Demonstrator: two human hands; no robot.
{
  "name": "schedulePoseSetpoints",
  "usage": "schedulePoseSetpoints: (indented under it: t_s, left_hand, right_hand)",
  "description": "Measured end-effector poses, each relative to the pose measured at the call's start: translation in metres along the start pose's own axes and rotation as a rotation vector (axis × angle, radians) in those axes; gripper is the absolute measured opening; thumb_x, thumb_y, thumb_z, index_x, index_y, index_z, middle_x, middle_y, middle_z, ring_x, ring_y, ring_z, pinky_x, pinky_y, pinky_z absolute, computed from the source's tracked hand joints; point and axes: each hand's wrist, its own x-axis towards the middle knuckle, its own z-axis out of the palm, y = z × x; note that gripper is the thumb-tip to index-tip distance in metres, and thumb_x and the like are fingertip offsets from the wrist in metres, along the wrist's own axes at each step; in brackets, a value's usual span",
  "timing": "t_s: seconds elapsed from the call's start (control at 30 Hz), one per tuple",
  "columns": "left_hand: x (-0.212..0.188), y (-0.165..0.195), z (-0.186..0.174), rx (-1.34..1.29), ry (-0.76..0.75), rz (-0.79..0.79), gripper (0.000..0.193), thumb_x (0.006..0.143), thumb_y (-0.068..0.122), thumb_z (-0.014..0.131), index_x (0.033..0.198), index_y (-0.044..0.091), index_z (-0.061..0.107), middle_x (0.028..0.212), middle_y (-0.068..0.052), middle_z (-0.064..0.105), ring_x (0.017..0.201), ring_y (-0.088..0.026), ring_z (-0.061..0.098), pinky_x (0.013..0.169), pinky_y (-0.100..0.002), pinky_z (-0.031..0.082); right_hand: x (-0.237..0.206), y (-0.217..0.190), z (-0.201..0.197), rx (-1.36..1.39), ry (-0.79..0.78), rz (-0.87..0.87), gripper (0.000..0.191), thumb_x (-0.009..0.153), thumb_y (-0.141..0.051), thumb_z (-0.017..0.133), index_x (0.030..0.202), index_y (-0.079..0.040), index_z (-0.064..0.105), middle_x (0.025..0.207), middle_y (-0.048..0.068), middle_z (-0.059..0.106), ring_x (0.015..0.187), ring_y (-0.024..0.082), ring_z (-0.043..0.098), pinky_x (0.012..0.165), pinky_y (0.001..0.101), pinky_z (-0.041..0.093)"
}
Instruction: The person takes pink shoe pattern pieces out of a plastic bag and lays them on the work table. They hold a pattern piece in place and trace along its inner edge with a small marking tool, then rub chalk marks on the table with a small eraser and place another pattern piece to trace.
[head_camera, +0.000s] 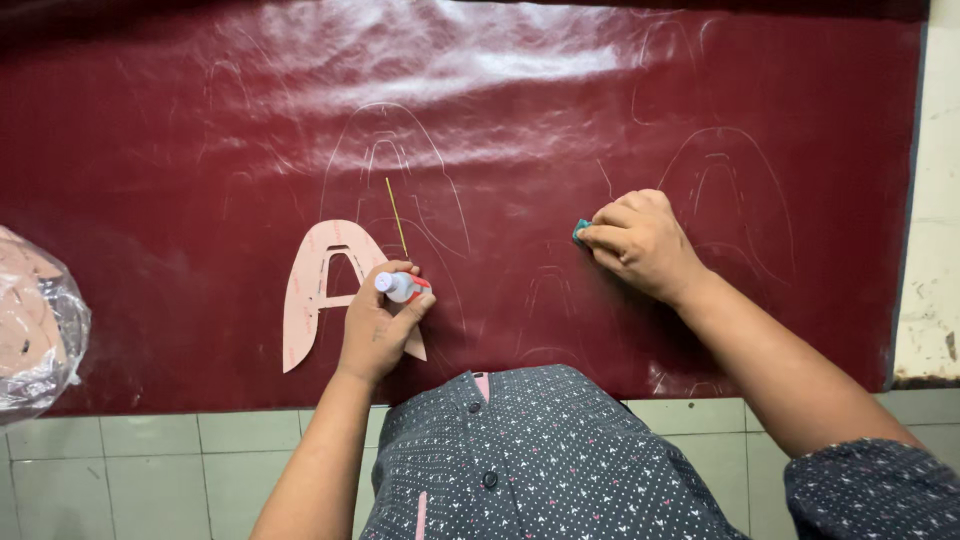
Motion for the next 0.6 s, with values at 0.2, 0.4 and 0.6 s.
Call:
schedulePoseSetpoints:
  t_s: [0.2,0.4,0.6]
  left_hand:
    - [0.000,-0.003,0.008,0.008,0.045,0.063,0.046,0.085,0.015,0.081,0.125,0.006,0.060,0.113,-0.006,0.070,0.105,-0.014,0.067,0.094,-0.030,0.053]
    - [-0.003,-0.007,0.014,-0.004,0.055,0.070,0.046,0.086,0.013,0.081,0.125,0.005,0.061,0.113,-0.006,0.069,0.106,-0.014,0.067,0.096,-0.030,0.053]
    - [-0.005,-0.007,0.020,0.030,0.099,0.092,0.044,0.086,0.013,0.081,0.125,0.005,0.061,0.116,-0.006,0.068,0.105,-0.014,0.065,0.094,-0.029,0.053]
  right_hand:
    - [-0.040,-0.005,-0.021,-0.055,-0.046,-0.051,0.019,0.076,-0.016,0.081,0.095,-0.016,0.076,0.095,-0.003,0.070,0.096,0.020,0.062,0.095,0.0418,0.043]
    - [-0.024,-0.003,-0.006,-0.068,0.023,-0.069,0.018,0.082,-0.014,0.081,0.100,-0.016,0.076,0.097,-0.002,0.069,0.097,0.019,0.062,0.097,0.0400,0.042]
    - [-0.045,-0.004,-0.025,-0.080,-0.023,-0.135,0.019,0.080,-0.015,0.079,0.099,-0.015,0.075,0.097,-0.002,0.069,0.095,0.019,0.061,0.101,0.0407,0.043]
